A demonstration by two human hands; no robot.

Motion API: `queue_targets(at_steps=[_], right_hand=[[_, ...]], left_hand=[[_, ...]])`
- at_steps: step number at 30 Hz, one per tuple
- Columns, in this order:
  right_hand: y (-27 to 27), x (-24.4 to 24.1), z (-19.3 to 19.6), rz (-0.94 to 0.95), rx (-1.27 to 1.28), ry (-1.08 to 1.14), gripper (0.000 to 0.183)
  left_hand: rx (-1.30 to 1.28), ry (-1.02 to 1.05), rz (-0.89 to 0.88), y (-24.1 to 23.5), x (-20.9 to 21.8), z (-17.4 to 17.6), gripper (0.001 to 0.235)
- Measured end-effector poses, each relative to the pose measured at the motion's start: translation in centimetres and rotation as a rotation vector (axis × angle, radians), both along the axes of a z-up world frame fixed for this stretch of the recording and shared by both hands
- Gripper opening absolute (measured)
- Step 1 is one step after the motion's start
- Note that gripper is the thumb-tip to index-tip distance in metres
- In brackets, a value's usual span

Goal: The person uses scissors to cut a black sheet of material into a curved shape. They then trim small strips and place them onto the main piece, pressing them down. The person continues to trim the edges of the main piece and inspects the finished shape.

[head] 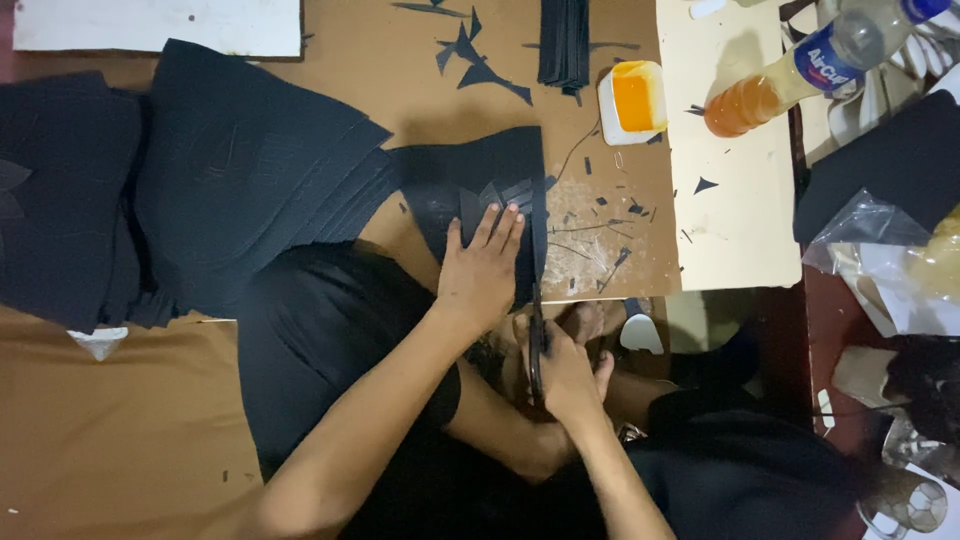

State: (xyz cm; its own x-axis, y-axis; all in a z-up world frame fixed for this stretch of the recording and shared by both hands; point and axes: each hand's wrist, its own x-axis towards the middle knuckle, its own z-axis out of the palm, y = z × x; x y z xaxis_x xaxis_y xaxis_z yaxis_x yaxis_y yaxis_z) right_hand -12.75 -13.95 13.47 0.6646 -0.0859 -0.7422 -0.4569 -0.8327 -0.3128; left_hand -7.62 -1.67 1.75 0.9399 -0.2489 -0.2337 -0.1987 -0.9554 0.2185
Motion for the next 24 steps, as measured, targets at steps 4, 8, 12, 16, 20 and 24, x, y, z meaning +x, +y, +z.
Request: queue_targets(at_steps=[4, 8, 12, 16, 20, 24], right_hand=[[1.2, 0.4, 2.2, -0.055, -0.013, -0.011, 0.055], [1.5, 0.4, 2.6, -0.113, -0.034, -0.026, 0.042], [-0.2, -0.2, -1.2, -0.131, 0.013, -0.048, 0.044], [-0.3, -0.4, -2.1, -0.167, 0.101, -0.075, 0.047], [0.5, -0.7, 0.8, -0.209, 0.065, -0.092, 0.048], [-0.7, -1.2, 0.3, -0.371, 0.107, -0.217, 0.069]], left_hand=[[-0.009, 0.008, -0.008, 0.0, 0.1, -0.1, 0.067], [0.023, 0.014, 0.003, -0.1, 0.0, -0.2, 0.065], [0.030, -0.008, 0.006, -0.2, 0.0, -0.3, 0.063], [0.033, 0.000, 0.012, -0.3, 0.0, -0.3, 0.063], [0.010, 0.035, -0.001, -0.1, 0.0, 0.3, 0.068], [-0.028, -0.011, 0.006, 0.0, -0.1, 1.0, 0.069]])
